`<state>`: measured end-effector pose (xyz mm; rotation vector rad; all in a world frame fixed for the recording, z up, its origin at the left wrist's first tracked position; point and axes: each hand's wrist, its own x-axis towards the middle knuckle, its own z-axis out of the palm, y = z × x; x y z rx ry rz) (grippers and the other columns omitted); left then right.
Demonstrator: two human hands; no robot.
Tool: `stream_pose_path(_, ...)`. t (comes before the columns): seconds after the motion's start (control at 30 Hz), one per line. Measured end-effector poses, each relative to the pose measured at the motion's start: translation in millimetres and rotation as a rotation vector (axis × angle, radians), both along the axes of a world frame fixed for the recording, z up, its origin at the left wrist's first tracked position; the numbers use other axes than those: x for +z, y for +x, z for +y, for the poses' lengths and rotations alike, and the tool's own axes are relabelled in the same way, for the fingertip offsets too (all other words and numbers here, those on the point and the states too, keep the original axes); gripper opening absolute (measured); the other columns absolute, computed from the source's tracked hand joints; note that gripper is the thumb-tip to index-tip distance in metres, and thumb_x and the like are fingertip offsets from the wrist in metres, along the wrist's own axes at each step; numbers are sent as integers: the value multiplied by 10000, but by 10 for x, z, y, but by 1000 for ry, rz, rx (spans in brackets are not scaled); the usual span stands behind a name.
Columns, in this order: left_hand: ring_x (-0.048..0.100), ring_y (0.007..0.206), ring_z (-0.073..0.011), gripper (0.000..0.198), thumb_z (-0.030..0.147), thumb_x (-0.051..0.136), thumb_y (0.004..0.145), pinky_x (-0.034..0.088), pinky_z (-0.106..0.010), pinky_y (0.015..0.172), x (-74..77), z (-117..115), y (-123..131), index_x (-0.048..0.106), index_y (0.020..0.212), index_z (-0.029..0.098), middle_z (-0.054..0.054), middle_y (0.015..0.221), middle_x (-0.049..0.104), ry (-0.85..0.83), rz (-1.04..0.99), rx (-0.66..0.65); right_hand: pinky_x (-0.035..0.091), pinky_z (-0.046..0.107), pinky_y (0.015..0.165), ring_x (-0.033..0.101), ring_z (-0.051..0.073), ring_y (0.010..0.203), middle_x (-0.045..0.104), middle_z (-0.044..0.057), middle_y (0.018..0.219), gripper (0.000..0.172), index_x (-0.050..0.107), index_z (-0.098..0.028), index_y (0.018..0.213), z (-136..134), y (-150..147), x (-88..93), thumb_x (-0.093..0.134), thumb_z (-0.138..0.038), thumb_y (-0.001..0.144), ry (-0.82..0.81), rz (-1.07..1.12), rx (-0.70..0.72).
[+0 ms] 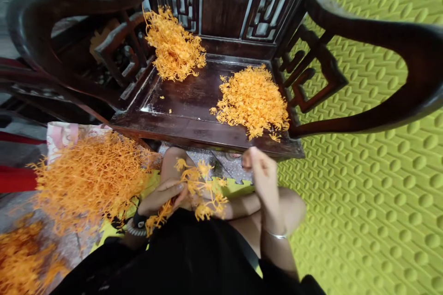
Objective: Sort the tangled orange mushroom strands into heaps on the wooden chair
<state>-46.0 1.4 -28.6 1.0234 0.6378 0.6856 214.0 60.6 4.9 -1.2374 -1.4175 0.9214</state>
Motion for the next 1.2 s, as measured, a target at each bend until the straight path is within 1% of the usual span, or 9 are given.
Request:
stream_pose_path(0.13, 335, 430, -72, 558, 625, 399, 897, 257, -225, 424, 67, 58, 113, 481, 593, 164, 35, 491, 399, 40, 18, 25, 311, 252, 510, 352, 101, 496, 417, -33, 535, 390, 534, -194, 693, -56, -401, -322, 524, -535, 881, -172, 164, 76)
stream_pose_path(0.23, 340, 465, -80, 613, 686, 355, 875, 294, -228, 472, 88, 88, 117, 481, 578, 165, 29, 508, 404, 113, 104, 29, 316, 249, 507, 355, 99, 517, 561, -4, 683, 334, 587, -199, 911, -94, -420, -431, 568, -526, 848, -187, 174, 0)
stream_pose_path(0.33, 366, 483, -88, 648, 690, 274, 893, 331, -235, 518, 76, 105, 80, 471, 563, 168, 23, 510, 414, 167, 187, 5, 332, 250, 511, 381, 108, 538, 629, 21, 788, 385, 597, -194, 1037, -132, -390, -462, 530, -531, 865, -223, 118, 16)
stream_pose_path(0.47, 410, 500, -90, 654, 664, 257, 912, 365, -235, 562, 23, 125, 39, 487, 564, 160, 7, 520, 465, 236, 253, -54, 385, 270, 555, 475, 138, 589, 638, 37, 787, 495, 657, -191, 966, -220, -481, -498, 473, -637, 853, -364, 108, 112)
stream_pose_path(0.6, 443, 527, -95, 650, 623, 237, 937, 392, -232, 603, -36, 137, 47, 514, 583, 154, -3, 544, 512, 289, 303, -72, 467, 329, 693, 594, 220, 801, 641, 77, 859, 672, 648, -222, 1041, -372, -646, -570, 311, -765, 836, -481, 303, 290)
stream_pose_path(0.8, 489, 598, -102, 619, 552, 230, 970, 404, -228, 681, -86, 140, 110, 541, 617, 151, 1, 600, 556, 304, 415, -17, 453, 351, 809, 568, 239, 904, 600, 77, 1006, 731, 509, -232, 1281, -436, -710, -553, 478, -756, 772, -245, 263, 390)
stream_pose_path(0.97, 505, 608, -104, 604, 553, 242, 965, 406, -237, 702, -83, 138, 118, 538, 625, 152, 8, 603, 559, 309, 471, -98, 413, 266, 686, 508, 147, 703, 564, 9, 772, 289, 586, -191, 909, -320, -747, -460, 618, -467, 829, -266, 36, 292)
stream_pose_path(1.07, 497, 608, -103, 601, 563, 243, 960, 404, -239, 690, -100, 120, 134, 530, 626, 154, 11, 604, 539, 282, 419, -138, 360, 231, 577, 420, 108, 594, 474, -25, 634, 336, 511, -178, 707, -294, -735, -436, 634, -472, 812, -363, 66, 397)
stream_pose_path(1.2, 388, 538, -93, 575, 601, 255, 941, 361, -238, 591, -144, 60, 194, 438, 597, 178, 39, 543, 419, 200, 357, -38, 308, 212, 487, 347, 85, 523, 408, -37, 574, 414, 463, -179, 656, -310, -689, -415, 569, -535, 841, -425, 179, 309)
